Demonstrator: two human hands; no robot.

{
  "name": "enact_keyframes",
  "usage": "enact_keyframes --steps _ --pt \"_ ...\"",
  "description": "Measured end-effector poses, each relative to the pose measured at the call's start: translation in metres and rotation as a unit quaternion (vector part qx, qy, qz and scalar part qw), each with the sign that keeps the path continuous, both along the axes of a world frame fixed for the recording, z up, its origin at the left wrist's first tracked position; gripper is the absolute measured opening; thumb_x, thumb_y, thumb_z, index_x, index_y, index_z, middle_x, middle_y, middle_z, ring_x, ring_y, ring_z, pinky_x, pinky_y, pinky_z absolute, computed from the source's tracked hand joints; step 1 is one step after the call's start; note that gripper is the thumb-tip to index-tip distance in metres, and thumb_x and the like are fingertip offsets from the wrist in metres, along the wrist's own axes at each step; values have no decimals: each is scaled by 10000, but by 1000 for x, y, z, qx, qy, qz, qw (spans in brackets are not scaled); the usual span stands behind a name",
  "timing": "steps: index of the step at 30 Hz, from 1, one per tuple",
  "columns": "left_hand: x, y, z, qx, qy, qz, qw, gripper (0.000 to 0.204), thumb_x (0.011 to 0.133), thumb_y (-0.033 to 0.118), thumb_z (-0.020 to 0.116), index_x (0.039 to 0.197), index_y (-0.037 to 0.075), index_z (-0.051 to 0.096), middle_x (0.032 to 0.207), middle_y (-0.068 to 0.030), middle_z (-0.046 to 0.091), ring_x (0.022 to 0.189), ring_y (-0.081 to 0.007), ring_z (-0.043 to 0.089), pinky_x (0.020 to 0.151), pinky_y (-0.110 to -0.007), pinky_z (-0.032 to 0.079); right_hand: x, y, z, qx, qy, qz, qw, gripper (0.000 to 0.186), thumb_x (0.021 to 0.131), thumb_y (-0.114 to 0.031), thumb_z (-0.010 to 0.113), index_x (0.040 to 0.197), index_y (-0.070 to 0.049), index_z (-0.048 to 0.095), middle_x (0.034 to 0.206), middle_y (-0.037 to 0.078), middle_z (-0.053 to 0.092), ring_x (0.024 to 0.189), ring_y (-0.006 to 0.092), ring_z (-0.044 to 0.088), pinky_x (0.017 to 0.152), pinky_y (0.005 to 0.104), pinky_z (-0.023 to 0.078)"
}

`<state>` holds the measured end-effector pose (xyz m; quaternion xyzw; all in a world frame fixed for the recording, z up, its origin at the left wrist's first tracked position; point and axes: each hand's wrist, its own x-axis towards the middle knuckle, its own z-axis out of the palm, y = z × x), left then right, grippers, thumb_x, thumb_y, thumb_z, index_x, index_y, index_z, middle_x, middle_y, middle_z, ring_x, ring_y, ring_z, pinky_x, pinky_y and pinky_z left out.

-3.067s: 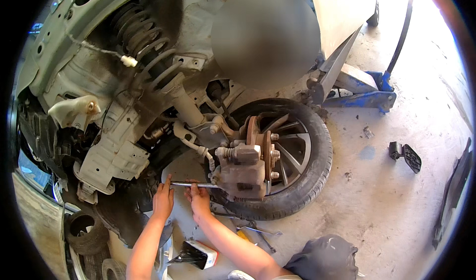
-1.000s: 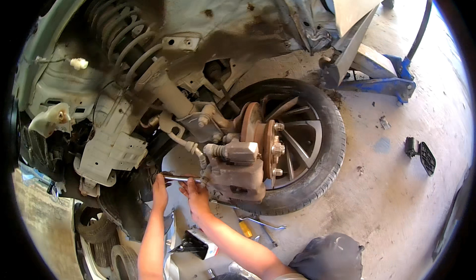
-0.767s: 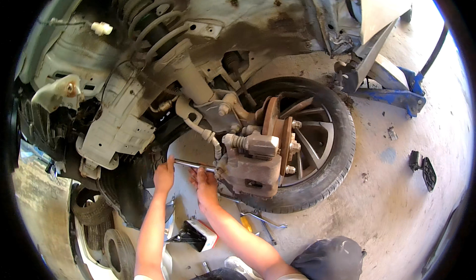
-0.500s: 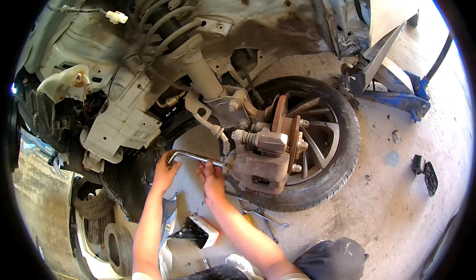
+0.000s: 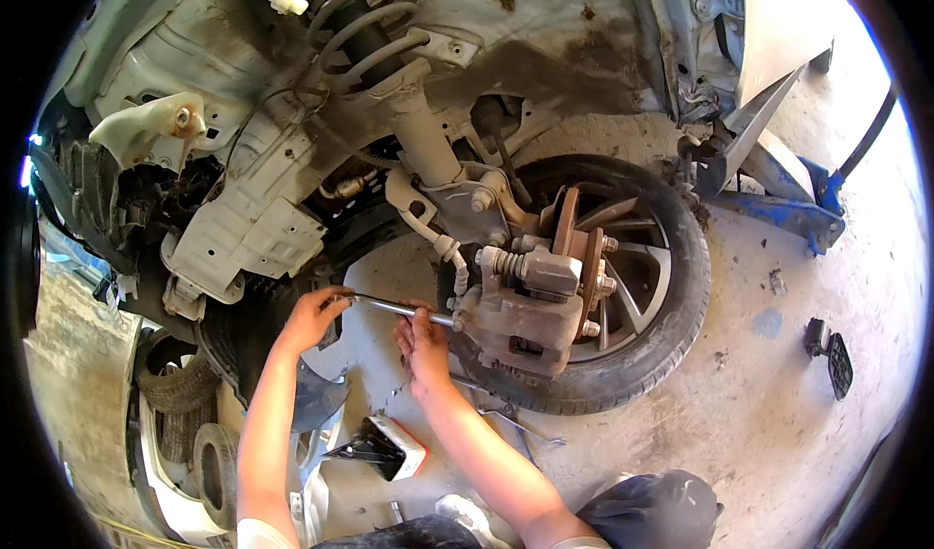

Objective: The person sits on the floor of a garage and uses a wrench and socket to tighten bolts on the brake caliper and suspension components of a car's wheel assembly. The person adjusts the tool and hand positions multiple times to reach different fasteners on the brake assembly.

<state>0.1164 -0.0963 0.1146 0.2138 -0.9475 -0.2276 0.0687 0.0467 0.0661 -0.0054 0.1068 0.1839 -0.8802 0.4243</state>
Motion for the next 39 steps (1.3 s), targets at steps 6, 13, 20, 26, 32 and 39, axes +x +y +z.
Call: enact_keyframes --steps 6,13,20,26,32,39 --pt "-28 -14 -28 237 81 167 954 264 904 299 635 863 40 658 727 12 597 705 -84 557 635 -238 424 3 -2 -3 -12 -31 15 999 309 957 -329 554 1220 -170 523 1218 23 589 1134 138 555 907 282 483" --pt "-53 -24 -69 247 41 356 900 298 845 338 638 853 41 638 690 -65 583 495 -145 505 470 -294 406 0 -2 -6 -36 -62 7 997 315 954 -288 565 1225 -134 519 1205 64 597 1130 174 568 930 310 495" --pt "-22 -14 -83 118 146 199 962 517 991 406 399 967 -22 690 821 -127 685 836 -210 645 758 -335 473 7 -1 4 -39 -57 -8 998 313 969 -280 534 1227 -105 501 1166 94 611 1056 163 600 871 288 531" --pt "-18 -4 -67 86 56 239 966 584 997 440 352 904 -35 680 801 -177 676 822 -293 645 786 -381 467 13 -6 2 -35 -47 -11 998 305 970 -294 532 1207 -103 504 1173 84 611 1018 155 595 906 295 508" --pt "3 -7 -87 30 90 113 989 453 1000 366 370 1014 -22 603 842 -153 661 834 -233 622 757 -344 463 13 -16 -3 -74 -40 -22 996 292 977 -290 524 1199 -103 501 1204 68 595 1055 149 570 936 303 485" --pt "-6 22 -64 2 64 269 961 651 838 508 664 486 -22 528 423 -61 503 371 -158 489 431 -309 415 10 -13 -5 -35 -62 -10 997 288 984 -291 513 1213 -116 507 1225 50 577 1084 144 554 953 299 456"
